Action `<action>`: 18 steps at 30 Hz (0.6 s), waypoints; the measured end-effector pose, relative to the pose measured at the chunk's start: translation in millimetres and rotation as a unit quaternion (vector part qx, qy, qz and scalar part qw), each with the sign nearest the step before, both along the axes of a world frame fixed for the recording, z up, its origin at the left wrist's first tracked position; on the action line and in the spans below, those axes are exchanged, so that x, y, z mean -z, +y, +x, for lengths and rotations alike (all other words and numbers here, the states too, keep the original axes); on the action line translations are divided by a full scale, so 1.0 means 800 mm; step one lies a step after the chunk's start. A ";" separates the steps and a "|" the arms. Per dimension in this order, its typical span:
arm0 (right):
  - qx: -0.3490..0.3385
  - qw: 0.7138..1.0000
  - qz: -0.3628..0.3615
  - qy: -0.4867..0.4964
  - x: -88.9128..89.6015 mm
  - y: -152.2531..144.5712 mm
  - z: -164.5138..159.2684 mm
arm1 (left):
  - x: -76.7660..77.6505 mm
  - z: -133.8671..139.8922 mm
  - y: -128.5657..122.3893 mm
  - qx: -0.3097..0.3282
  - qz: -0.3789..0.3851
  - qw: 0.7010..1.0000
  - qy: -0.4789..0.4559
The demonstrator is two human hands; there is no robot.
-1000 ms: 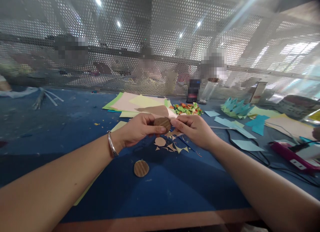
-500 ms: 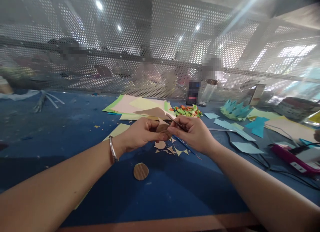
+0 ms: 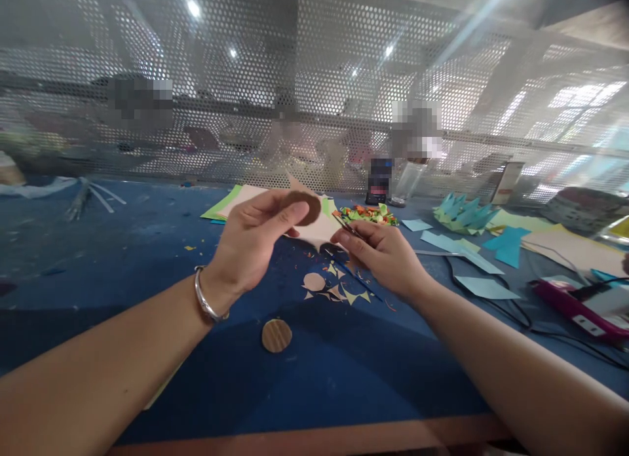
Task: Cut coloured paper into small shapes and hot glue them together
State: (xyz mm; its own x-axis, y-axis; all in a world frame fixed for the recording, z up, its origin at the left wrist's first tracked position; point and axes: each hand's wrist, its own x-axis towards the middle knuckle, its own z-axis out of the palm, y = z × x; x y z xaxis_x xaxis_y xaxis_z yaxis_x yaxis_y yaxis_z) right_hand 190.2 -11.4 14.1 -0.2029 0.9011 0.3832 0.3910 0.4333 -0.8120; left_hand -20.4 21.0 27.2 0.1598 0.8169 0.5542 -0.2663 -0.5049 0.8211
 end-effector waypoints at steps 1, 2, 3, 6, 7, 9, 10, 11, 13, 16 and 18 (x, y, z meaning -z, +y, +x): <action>-0.003 1.000 -0.011 -0.002 0.002 0.001 0.000 | -0.001 -0.003 0.005 -0.017 -0.011 1.000 -0.020; -0.006 1.000 -0.020 -0.001 0.004 0.003 0.001 | -0.001 -0.005 0.009 -0.028 -0.030 0.999 -0.032; -0.009 1.000 -0.025 0.004 0.006 0.004 0.002 | 0.000 -0.007 0.014 -0.031 -0.059 0.997 -0.038; -0.012 0.999 -0.024 0.027 0.009 0.007 0.004 | 0.011 -0.006 0.021 0.012 -0.129 0.992 -0.004; -0.011 0.999 -0.022 0.032 0.009 0.008 0.005 | 0.015 -0.004 0.021 0.029 -0.141 0.989 0.011; -0.011 0.999 -0.022 0.040 0.009 0.008 0.005 | 0.022 0.002 0.016 0.076 -0.168 0.981 0.053; -0.014 0.999 -0.024 0.042 0.009 0.009 0.005 | 0.024 0.005 0.012 0.099 -0.176 0.977 0.067; -0.016 0.999 -0.025 0.042 0.010 0.009 0.006 | 0.025 0.007 0.008 0.117 -0.182 0.973 0.074; -0.018 0.999 -0.025 0.039 0.010 0.010 0.006 | 0.025 0.010 0.001 0.140 -0.186 0.970 0.076; -0.010 0.999 -0.015 0.028 0.011 0.011 0.007 | 0.023 0.010 -0.003 0.153 -0.181 0.968 0.077; -0.003 1.000 -0.009 0.019 0.010 0.010 0.008 | 0.023 0.010 -0.003 0.155 -0.178 0.968 0.083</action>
State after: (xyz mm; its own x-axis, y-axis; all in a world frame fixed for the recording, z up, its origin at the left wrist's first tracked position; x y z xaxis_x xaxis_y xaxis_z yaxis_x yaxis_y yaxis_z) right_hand 196.4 -3.1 5.9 -0.1937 0.9067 0.3747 0.3574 0.4209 -0.8337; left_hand -12.8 18.2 9.0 0.4899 0.8506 0.1913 -0.2093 -0.0982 0.9729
